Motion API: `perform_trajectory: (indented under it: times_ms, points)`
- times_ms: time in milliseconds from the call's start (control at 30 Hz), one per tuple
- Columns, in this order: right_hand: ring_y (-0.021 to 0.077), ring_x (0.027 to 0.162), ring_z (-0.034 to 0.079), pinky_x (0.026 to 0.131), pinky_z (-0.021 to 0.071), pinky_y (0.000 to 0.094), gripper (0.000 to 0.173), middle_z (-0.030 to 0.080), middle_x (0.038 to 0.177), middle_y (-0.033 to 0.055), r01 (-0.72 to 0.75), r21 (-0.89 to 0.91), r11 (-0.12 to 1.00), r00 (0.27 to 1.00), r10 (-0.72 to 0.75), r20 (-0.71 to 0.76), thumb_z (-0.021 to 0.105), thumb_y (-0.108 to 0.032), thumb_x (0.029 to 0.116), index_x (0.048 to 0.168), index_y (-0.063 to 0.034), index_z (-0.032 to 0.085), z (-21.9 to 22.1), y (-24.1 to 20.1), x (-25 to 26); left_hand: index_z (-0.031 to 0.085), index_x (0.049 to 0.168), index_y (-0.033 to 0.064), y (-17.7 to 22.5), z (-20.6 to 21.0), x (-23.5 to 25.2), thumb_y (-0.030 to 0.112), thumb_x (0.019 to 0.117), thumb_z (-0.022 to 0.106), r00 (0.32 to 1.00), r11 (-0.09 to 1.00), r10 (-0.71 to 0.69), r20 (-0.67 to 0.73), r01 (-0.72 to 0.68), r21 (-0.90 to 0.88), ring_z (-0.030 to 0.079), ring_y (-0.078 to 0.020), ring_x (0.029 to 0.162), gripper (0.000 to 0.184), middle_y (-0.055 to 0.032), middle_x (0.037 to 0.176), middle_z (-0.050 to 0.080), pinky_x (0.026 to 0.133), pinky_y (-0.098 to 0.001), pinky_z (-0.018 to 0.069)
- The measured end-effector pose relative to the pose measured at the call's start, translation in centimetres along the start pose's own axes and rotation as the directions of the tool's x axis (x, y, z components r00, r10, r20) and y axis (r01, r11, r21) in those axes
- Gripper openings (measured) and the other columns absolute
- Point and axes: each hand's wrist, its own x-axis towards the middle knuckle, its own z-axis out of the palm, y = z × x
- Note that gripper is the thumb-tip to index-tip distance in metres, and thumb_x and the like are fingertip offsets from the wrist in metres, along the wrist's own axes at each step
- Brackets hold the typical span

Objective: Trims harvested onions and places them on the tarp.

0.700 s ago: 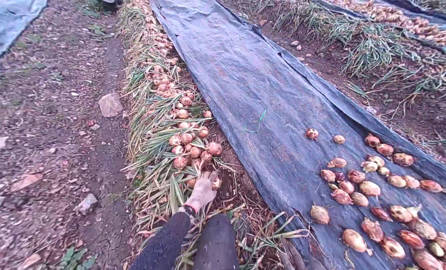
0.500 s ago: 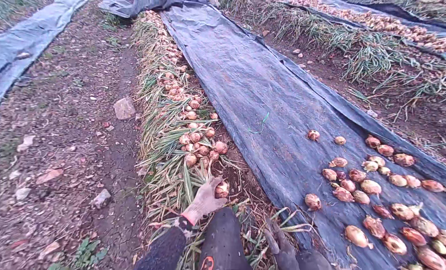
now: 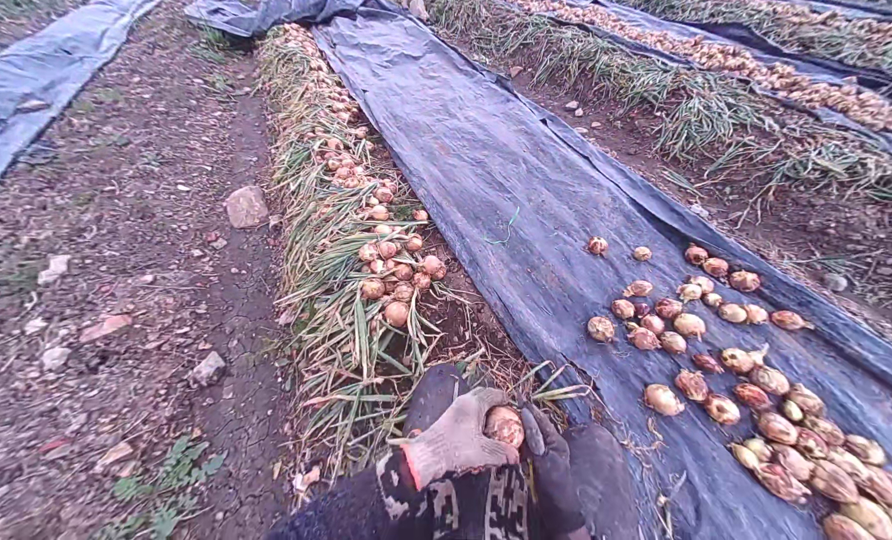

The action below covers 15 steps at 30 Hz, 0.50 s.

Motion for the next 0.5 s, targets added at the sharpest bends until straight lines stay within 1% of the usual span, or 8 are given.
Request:
perform_trajectory:
  times_ms: [100, 133, 200, 267, 333, 367, 433, 500]
  points:
    - [0.0043, 0.064, 0.061, 0.059, 0.0548, 0.023, 0.038, 0.072, 0.085, 0.0001, 0.067, 0.083, 0.994, 0.984, -0.08, 0.16, 0.064, -0.04, 0.1001, 0.124, -0.0125, 0.074, 0.2, -1.1, -1.7, 0.062, 0.138, 0.0229, -2.4, 1.1, 0.7, 0.055, 0.0741, 0.081, 0.953, 0.953, -0.215, -0.212, 0.253, 0.169, 0.067, -0.0236, 0.11, 0.074, -0.0091, 0.129, 0.063, 0.091, -0.0478, 0.0589]
    - [0.0054, 0.06, 0.059, 0.057, 0.054, 0.0244, 0.037, 0.07, 0.078, -0.0001, 0.07, 0.126, 0.99, 0.975, -0.095, 0.203, 0.065, -0.041, 0.0993, 0.123, -0.0141, 0.074, 0.1, -2.0, -2.2, 0.065, 0.134, 0.0193, -4.2, 1.0, 1.1, 0.052, 0.0746, 0.082, 0.908, 0.943, -0.327, -0.261, 0.331, -0.029, 0.068, -0.0192, 0.106, 0.07, -0.0059, 0.123, 0.068, 0.092, -0.0433, 0.0584]
    - [0.007, 0.059, 0.058, 0.057, 0.0537, 0.0249, 0.038, 0.067, 0.074, 0.0, 0.109, 0.065, 0.992, 0.988, -0.116, 0.106, 0.061, -0.042, 0.1017, 0.125, -0.0144, 0.073, 0.1, -3.9, -2.0, 0.061, 0.135, 0.0084, -7.4, -0.3, 1.7, 0.035, 0.0825, 0.084, 0.857, 0.765, -0.474, -0.201, 0.288, -0.576, 0.068, -0.0184, 0.078, 0.063, -0.0105, 0.102, 0.071, 0.067, -0.0356, 0.0584]
    - [0.007, 0.078, 0.064, 0.071, 0.0555, 0.0248, 0.04, 0.072, 0.102, 0.0026, -0.004, -0.215, 0.977, 1.0, 0.0, -0.018, 0.05, -0.037, 0.1074, 0.137, -0.0139, 0.065, -0.7, -4.5, -0.7, 0.056, 0.142, 0.0073, -7.7, -1.0, 1.4, 0.016, 0.0873, 0.08, 0.881, 0.585, -0.455, -0.132, 0.183, -0.79, 0.069, -0.0256, 0.077, 0.06, -0.0162, 0.106, 0.071, 0.067, -0.0411, 0.0606]
    - [0.0073, 0.118, 0.063, 0.103, 0.0505, 0.0314, 0.054, 0.063, 0.14, 0.0035, -0.164, -0.378, 0.911, 0.972, 0.214, 0.093, 0.04, -0.047, 0.1076, 0.149, -0.0147, 0.054, -1.9, -3.0, 0.3, 0.06, 0.139, 0.0086, -5.6, -1.0, 1.6, 0.02, 0.0872, 0.08, 0.877, 0.769, -0.42, -0.232, 0.208, -0.605, 0.075, -0.0217, 0.086, 0.057, -0.0108, 0.112, 0.074, 0.077, -0.0405, 0.0652]
    - [0.0031, 0.114, 0.062, 0.099, 0.0512, 0.0274, 0.064, 0.065, 0.135, -0.0011, -0.242, -0.326, 0.914, 0.938, 0.306, 0.162, 0.038, -0.06, 0.1038, 0.149, -0.0174, 0.054, -2.0, -1.7, 0.6, 0.065, 0.135, 0.0125, -4.3, -0.9, 2.0, 0.032, 0.0885, 0.078, 0.879, 0.889, -0.378, -0.291, 0.257, -0.38, 0.074, -0.0148, 0.094, 0.052, -0.0041, 0.114, 0.075, 0.085, -0.0382, 0.0637]
    - [0.0065, 0.069, 0.061, 0.059, 0.0545, 0.0251, 0.073, 0.067, 0.089, 0.0004, -0.503, 0.011, 0.864, 0.833, 0.481, 0.273, 0.039, -0.075, 0.0966, 0.137, -0.0168, 0.06, -1.6, 1.1, 0.9, 0.074, 0.117, 0.0183, -2.3, 0.6, 2.5, 0.051, 0.094, 0.067, 0.921, 0.953, -0.242, -0.306, 0.285, 0.103, 0.071, -0.0157, 0.102, 0.041, -0.0004, 0.111, 0.075, 0.094, -0.0468, 0.0571]
    - [0.0117, 0.05, 0.057, 0.042, 0.0504, 0.0287, 0.078, 0.06, 0.068, 0.0034, -0.74, 0.319, 0.592, 0.672, 0.641, 0.37, 0.034, -0.087, 0.0873, 0.103, -0.0168, 0.065, -1.0, 2.8, 1.5, 0.074, 0.111, 0.0216, -0.9, 2.6, 2.4, 0.052, 0.0993, 0.057, 0.978, 0.907, -0.127, -0.166, 0.182, 0.379, 0.07, -0.0178, 0.105, 0.037, 0.0009, 0.11, 0.075, 0.098, -0.0491, 0.0528]
